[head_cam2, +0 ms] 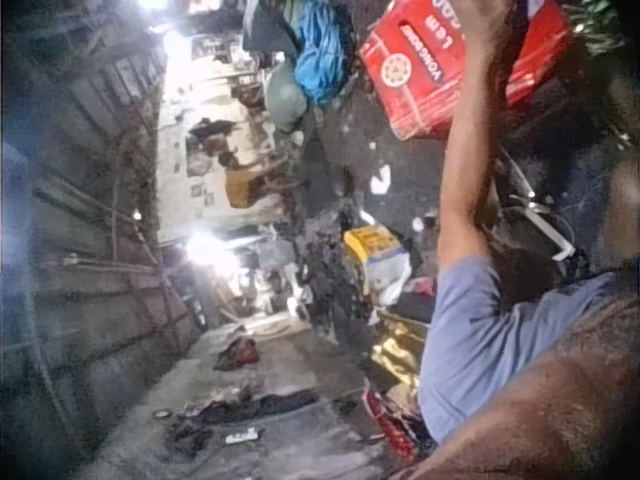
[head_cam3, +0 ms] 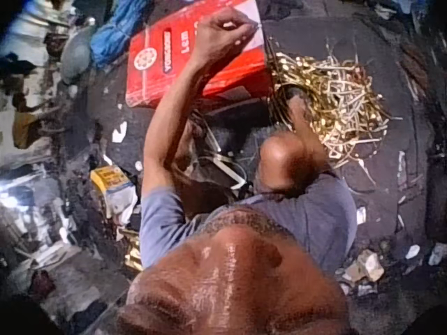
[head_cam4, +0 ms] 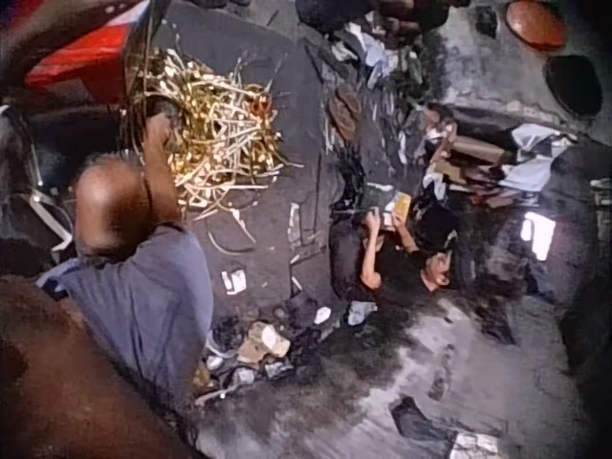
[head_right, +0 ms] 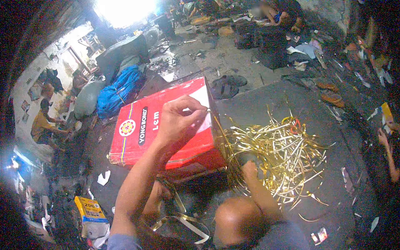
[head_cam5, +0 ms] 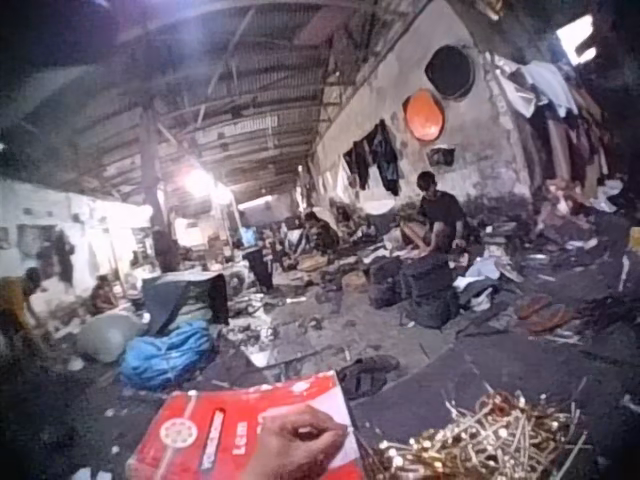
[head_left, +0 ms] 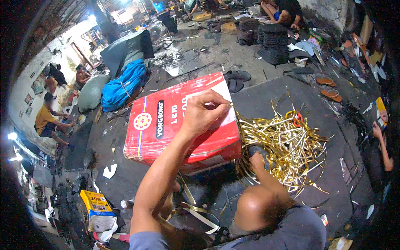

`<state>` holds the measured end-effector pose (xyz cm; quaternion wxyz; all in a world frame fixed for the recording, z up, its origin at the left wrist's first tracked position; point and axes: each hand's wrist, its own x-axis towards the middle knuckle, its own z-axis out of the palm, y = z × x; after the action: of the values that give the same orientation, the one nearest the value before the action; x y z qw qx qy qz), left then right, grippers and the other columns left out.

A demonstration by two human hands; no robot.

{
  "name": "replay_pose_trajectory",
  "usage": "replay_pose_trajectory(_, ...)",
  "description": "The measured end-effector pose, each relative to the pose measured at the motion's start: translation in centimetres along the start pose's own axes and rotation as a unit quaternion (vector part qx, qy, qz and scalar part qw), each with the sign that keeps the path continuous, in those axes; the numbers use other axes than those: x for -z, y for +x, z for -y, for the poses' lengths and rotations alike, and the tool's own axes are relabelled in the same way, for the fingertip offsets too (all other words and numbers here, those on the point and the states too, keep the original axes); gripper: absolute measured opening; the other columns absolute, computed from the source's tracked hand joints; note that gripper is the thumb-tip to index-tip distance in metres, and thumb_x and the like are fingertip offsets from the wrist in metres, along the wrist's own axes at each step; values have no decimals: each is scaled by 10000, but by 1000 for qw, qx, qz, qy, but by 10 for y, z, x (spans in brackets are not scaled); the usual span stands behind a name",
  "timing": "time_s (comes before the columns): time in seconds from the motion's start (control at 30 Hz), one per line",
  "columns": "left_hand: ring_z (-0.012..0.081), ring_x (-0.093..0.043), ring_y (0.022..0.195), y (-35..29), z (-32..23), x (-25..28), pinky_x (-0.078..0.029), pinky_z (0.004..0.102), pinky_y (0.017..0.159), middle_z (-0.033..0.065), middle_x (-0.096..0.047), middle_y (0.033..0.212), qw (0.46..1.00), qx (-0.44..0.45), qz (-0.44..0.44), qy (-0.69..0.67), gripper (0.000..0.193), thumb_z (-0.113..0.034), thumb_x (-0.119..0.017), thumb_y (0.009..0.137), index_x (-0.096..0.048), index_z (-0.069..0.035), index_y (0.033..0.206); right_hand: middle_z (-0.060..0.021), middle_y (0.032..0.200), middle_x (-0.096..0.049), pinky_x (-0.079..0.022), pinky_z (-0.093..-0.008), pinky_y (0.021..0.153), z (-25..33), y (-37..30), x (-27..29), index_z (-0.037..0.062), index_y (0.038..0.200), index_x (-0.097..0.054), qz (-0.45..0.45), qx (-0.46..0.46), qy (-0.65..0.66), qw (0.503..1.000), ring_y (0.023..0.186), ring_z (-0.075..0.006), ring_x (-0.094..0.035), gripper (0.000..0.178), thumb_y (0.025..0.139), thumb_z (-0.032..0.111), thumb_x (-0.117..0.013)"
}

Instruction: The person sits on the floor and wraps a red cardboard box with white tape. They repeatedly pull tape from a roll, press it onto the box, and tear off strips by hand. The workspace is cluttered with gold ribbons and other materials.

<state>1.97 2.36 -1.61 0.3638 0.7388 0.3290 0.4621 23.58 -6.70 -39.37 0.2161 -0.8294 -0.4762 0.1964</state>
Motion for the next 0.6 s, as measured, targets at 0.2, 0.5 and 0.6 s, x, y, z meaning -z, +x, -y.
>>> replay_pose_trajectory(0.2,138,-700,822,-3,-12,7,-556,282,706,63,-734,912,989,-86,28,120,124,-43,-776,870,-820,-43,986,-309,1052,-739,-614,-515,896,-20,15,-7,-70,1112,-663,92,-15,-58,994,1000,-481,-734,263,911,89,-605)
replay_pose_trajectory(0.5,185,-715,830,-14,-20,18,-572,312,721,73,-730,928,975,-149,36,163,147,-31,-756,888,-818,-58,1019,-265,1018,-741,-593,-554,810,-42,6,-39,12,919,-773,-37,52,-20,998,941,-440,-723,279,963,200,-571)
replay_pose_trajectory(0.6,192,-712,848,-16,-24,15,-576,317,730,81,-727,946,977,-138,39,157,167,-20,-746,886,-817,-59,1032,-271,976,-738,-592,-543,787,-45,18,-38,11,901,-769,-75,-2,-51,996,912,-440,-720,273,956,193,-574)
